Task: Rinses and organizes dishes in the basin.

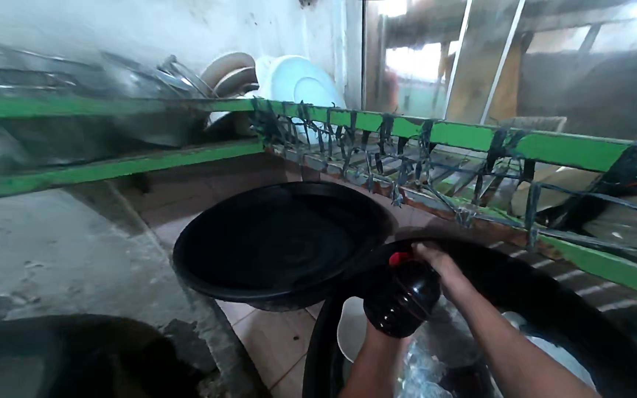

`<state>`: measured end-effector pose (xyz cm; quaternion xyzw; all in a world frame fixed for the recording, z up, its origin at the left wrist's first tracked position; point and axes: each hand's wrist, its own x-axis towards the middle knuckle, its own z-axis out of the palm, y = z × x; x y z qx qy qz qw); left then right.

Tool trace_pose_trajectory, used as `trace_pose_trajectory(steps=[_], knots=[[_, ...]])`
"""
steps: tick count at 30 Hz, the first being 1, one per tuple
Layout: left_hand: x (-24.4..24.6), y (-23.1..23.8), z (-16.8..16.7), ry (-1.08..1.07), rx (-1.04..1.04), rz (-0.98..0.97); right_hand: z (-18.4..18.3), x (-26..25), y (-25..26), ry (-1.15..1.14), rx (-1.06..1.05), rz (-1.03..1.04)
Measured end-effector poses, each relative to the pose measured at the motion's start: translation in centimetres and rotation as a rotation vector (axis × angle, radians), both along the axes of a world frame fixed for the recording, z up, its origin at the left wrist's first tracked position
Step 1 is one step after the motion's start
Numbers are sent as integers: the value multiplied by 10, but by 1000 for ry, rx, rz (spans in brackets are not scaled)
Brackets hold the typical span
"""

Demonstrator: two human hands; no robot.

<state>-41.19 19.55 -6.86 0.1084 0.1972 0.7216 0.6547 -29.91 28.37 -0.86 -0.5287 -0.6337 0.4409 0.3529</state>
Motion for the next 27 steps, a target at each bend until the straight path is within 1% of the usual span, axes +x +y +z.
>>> trace_pose_trajectory(steps=[1,2,3,4,5,6,7,9,10,11,13,15,16,17,18,19,20,21,22,23,24,25,26,27], knots=[[-3,-1,-2,111,39,76,-11,0,0,-168,14,64],[-6,-2,-5,177,81,131,-16,-2,-3,-397,19,134],[-8,-1,-6,113,104,156,-21,-6,-6,-612,21,210],[-9,0,-5,-13,108,161,-23,-9,-9,-795,23,293],[-10,-1,-3,-92,100,162,-28,-9,-9,-935,57,344],[-10,-2,0,-120,86,165,-34,-6,-9,-1011,114,361],[-9,-2,2,-145,59,171,-37,-1,-8,-1039,159,359],[-7,-2,2,-135,43,183,-40,12,-6,-989,172,310],[-6,-2,4,-133,35,185,-40,20,-3,-893,134,260],[-6,-2,5,-148,31,171,-38,28,-1,-731,72,187],[-7,-3,9,-207,0,114,-28,43,-6,-261,-54,-48],[-6,1,5,-247,-6,71,-23,59,-7,189,-133,-275],[-5,4,2,-256,-15,42,-18,67,-9,395,-204,-298],[-3,7,-1,-256,-26,-4,-10,75,-12,550,-290,-245],[-2,9,-3,-256,-46,-64,-3,82,-16,660,-358,-99],[1,10,-6,-241,-63,-130,6,86,-18,719,-416,52],[4,10,-7,-198,-80,-187,15,84,-20,747,-447,148],[6,10,-5,-129,-75,-245,24,78,-22,744,-436,182],[8,9,-1,-52,-47,-322,32,70,-24,690,-383,174],[9,8,1,-15,-10,-397,39,60,-25,563,-297,147],[10,7,3,-8,11,-447,42,51,-22,373,-213,149],[11,6,2,-42,28,-485,41,43,-15,198,-157,193],[11,4,1,-75,20,-493,37,36,-5,77,-119,244],[11,4,0,-102,13,-492,34,29,1,9,-118,244]])
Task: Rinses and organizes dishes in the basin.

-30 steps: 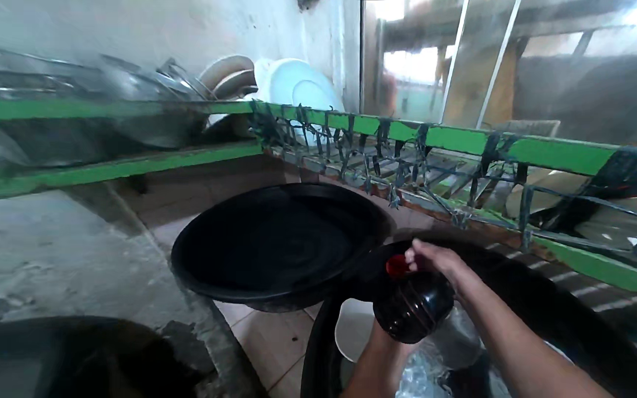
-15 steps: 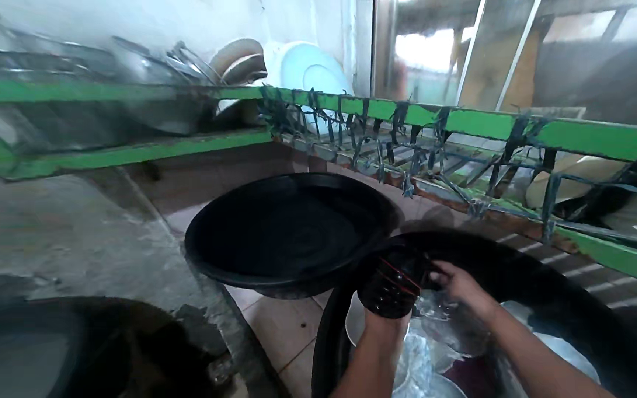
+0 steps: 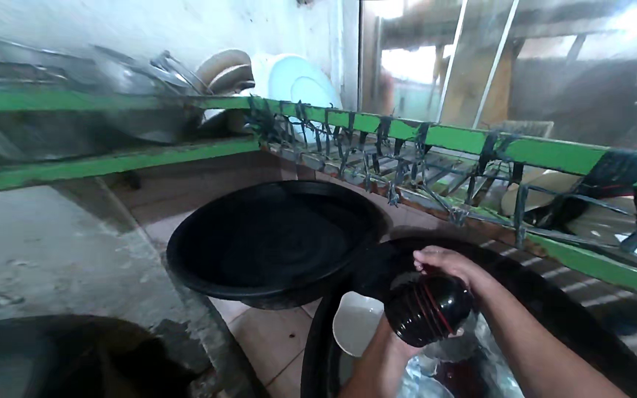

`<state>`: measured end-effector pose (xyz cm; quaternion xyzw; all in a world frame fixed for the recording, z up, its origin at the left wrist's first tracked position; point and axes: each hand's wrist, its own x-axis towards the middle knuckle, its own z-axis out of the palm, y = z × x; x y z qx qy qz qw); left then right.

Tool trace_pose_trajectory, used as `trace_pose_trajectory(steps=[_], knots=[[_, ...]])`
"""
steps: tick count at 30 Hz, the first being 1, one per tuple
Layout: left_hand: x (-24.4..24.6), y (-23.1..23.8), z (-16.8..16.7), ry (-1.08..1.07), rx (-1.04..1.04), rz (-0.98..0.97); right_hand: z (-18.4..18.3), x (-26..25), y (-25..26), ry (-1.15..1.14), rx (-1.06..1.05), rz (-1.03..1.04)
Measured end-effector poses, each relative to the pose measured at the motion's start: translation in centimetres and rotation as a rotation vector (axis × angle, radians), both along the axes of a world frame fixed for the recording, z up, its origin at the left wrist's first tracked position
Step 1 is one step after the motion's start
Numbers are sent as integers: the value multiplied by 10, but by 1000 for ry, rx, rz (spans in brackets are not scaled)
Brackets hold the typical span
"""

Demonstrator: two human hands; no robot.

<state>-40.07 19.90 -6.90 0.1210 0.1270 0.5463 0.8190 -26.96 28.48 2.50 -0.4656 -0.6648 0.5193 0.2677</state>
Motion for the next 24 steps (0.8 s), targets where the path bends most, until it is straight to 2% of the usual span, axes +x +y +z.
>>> trace_pose_trajectory(steps=[2,4,5,7,10,11,13,15,17,18,21,24], knots=[[-2,-1,3,5,-35,34,0,-9,0,-31,18,-126],[-2,-3,14,58,-47,110,4,-11,-6,68,92,-372],[-2,-6,26,154,-45,149,3,-7,-10,142,141,-442],[-3,-16,41,274,-96,238,1,5,-25,242,117,-447],[2,-2,20,7,-74,351,4,24,-57,200,-110,-226],[5,1,19,1,-33,397,2,29,-66,222,-206,-155],[11,3,20,185,78,550,-2,33,-89,355,-376,-93],[17,-2,27,576,230,681,-10,36,-108,521,-517,-59],[24,-12,30,956,536,778,-19,41,-120,700,-609,-71],[28,-15,29,1073,709,839,-22,46,-126,771,-628,-112],[42,-23,28,1183,1103,878,-23,65,-140,842,-598,-232],[56,-33,26,1171,1246,783,-21,80,-158,893,-537,-335]])
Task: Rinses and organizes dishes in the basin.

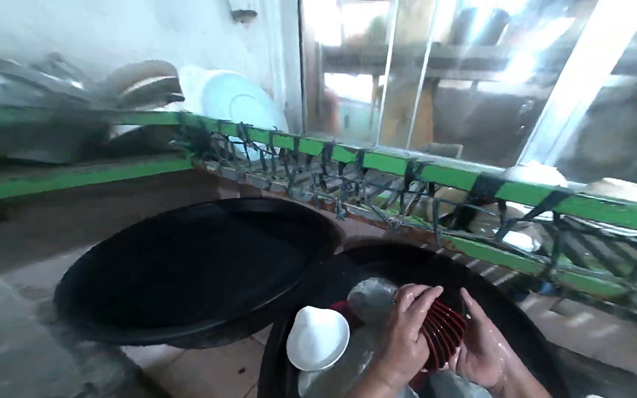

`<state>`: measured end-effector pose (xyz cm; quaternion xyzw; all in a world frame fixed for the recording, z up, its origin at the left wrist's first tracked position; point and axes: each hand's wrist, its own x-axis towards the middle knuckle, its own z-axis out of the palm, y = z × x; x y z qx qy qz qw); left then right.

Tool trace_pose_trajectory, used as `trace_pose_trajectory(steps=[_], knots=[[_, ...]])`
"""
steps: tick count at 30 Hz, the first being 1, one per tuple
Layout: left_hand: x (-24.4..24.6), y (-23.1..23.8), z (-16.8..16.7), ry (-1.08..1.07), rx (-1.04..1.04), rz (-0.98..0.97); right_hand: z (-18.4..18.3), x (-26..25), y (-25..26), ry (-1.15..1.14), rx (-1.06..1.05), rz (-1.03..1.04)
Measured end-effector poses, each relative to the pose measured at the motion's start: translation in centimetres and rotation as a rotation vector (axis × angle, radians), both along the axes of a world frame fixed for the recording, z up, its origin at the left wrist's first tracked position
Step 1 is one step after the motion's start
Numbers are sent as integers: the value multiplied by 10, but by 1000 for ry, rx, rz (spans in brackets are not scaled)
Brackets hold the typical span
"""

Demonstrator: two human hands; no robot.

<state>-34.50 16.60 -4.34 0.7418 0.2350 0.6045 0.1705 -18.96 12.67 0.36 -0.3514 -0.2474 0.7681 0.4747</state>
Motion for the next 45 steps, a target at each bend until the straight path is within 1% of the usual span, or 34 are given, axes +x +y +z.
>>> trace_pose_trajectory(steps=[2,3,4,7,8,9,11,13,14,16,17,20,22,24,26,30,35,40,42,45], knots=[[9,-6,-5,-9,-78,-37,-3,6,-12,18,48,-59],[12,-10,-6,4,-162,-42,-4,6,-18,16,58,-114],[14,-15,-4,46,-256,-19,-7,5,-22,4,57,-179],[16,-26,16,271,-537,119,-17,2,-29,-3,73,-329],[16,-27,21,321,-614,105,-20,3,-31,5,79,-364],[15,-27,24,325,-689,47,-22,3,-33,4,82,-401],[14,-27,25,177,-843,-145,-23,2,-36,-8,101,-461],[10,-29,21,-84,-984,-337,-25,3,-39,-42,156,-501],[7,-30,21,-214,-1055,-388,-25,2,-39,-98,193,-541],[4,-28,23,-399,-1182,-457,-29,5,-40,-248,304,-600],[2,-28,26,-446,-1239,-491,-31,7,-39,-326,338,-614],[0,-29,36,-419,-1377,-621,-26,8,-41,-542,391,-633],[3,-34,40,-390,-1408,-649,-22,9,-43,-679,435,-604],[7,-37,36,-378,-1404,-653,-14,8,-49,-786,447,-532],[10,-39,32,-435,-1398,-636,-7,7,-54,-818,446,-458],[14,-43,30,-585,-1384,-644,-13,13,-56,-722,379,-389],[19,-47,25,-601,-1349,-696,-21,24,-63,-699,478,-390],[24,-49,17,-670,-1323,-659,-24,25,-65,-577,438,-389],[24,-50,18,-641,-1340,-651,-27,23,-65,-611,485,-412],[25,-50,18,-458,-1360,-617,-31,22,-67,-701,547,-450]])
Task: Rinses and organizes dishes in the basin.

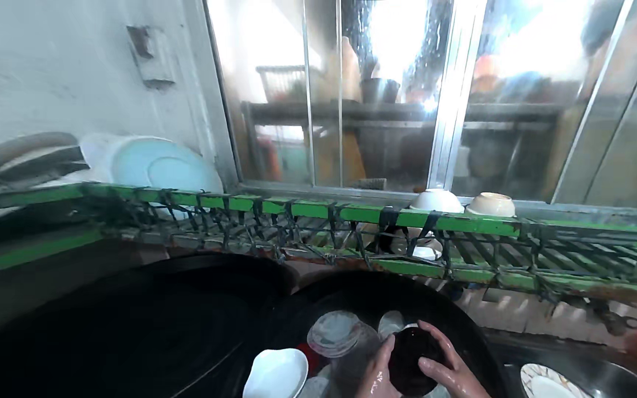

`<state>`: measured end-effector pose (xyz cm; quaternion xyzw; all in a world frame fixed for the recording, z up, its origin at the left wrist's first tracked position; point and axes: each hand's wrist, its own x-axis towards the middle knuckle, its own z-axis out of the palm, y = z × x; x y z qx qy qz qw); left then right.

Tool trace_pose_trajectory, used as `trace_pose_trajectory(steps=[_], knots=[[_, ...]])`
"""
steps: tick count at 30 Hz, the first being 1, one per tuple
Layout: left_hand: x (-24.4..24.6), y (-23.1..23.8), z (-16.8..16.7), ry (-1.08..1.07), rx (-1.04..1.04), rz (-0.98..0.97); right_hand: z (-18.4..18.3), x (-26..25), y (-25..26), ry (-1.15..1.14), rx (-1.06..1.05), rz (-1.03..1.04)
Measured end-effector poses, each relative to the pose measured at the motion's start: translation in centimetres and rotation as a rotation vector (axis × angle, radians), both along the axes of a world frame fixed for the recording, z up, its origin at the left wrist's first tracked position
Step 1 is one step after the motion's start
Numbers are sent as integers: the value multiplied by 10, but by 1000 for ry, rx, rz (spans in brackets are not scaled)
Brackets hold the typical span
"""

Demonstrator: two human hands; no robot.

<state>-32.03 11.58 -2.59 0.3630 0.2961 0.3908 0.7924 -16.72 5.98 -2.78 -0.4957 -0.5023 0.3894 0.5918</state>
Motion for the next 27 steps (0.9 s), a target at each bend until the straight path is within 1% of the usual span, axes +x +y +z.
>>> trace_pose_trajectory(steps=[5,8,11,16,18,20,22,27], knots=[[-7,0,5,190,123,-78,4,3,-4,-85,-67,-1],[-11,5,3,248,242,-128,10,0,-5,-117,-81,21],[-16,10,6,281,256,-181,18,1,-6,-242,-72,54],[-22,13,2,203,294,-318,30,6,-9,-355,-59,59],[-22,11,0,168,279,-341,34,10,-8,-483,-52,87],[-20,10,-1,145,238,-338,37,12,-8,-626,-74,130],[-18,8,1,140,195,-324,38,13,-8,-713,-82,154],[-13,3,-1,47,135,-290,46,13,-10,-793,-154,135]])
